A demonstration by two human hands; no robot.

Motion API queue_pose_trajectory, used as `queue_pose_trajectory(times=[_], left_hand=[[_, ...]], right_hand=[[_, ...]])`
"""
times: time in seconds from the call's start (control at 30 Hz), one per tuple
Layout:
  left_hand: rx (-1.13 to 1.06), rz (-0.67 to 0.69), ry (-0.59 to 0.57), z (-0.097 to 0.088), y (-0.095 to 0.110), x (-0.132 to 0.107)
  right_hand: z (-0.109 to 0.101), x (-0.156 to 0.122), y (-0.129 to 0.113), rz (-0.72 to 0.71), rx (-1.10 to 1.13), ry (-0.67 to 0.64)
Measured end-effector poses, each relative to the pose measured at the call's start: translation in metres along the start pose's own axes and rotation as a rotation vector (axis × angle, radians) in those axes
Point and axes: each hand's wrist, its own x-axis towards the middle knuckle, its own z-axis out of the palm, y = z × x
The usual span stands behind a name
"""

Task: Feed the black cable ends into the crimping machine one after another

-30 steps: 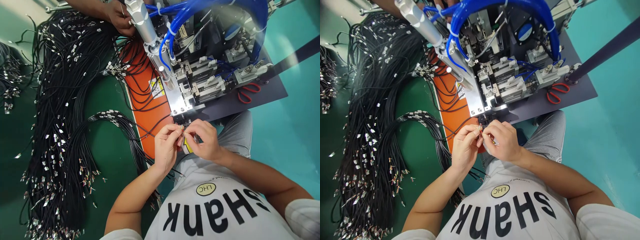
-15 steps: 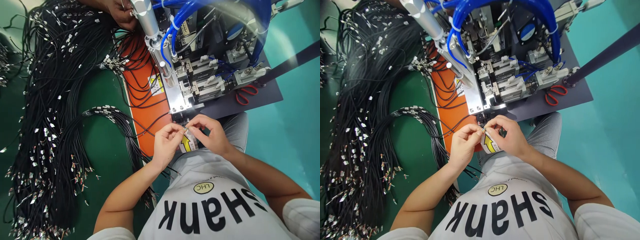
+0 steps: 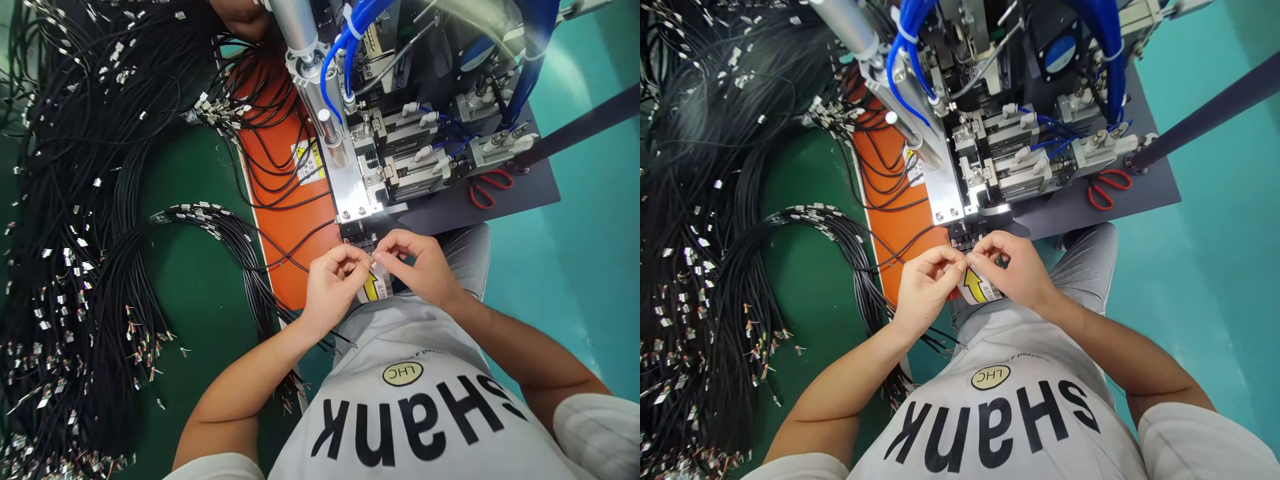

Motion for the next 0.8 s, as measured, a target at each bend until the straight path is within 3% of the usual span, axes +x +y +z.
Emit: queue_pose_trajectory(times=[0.27,0.37,0.57,0.8], left_hand=[[0.107,0.045,-0.028,-0.002,-0.003,0.001],[0.313,0.176,-0.021,-0.008,-0.007,0.000],[0.756,0.593,-0.006,-0.023,-0.017,0.014],[0.879,0.702,0.005,-0.029,-0.036,0.036]], right_hand=[[0.005,-0.002,0.006,-0.065,0.002,0.021],[0.004,-0.002,0.011,-0.013,0.033,0.031],[0.001,0.013,0.030,0.162,0.192,0.097],[0.006,0.027,0.051,0.256,0.267,0.136]])
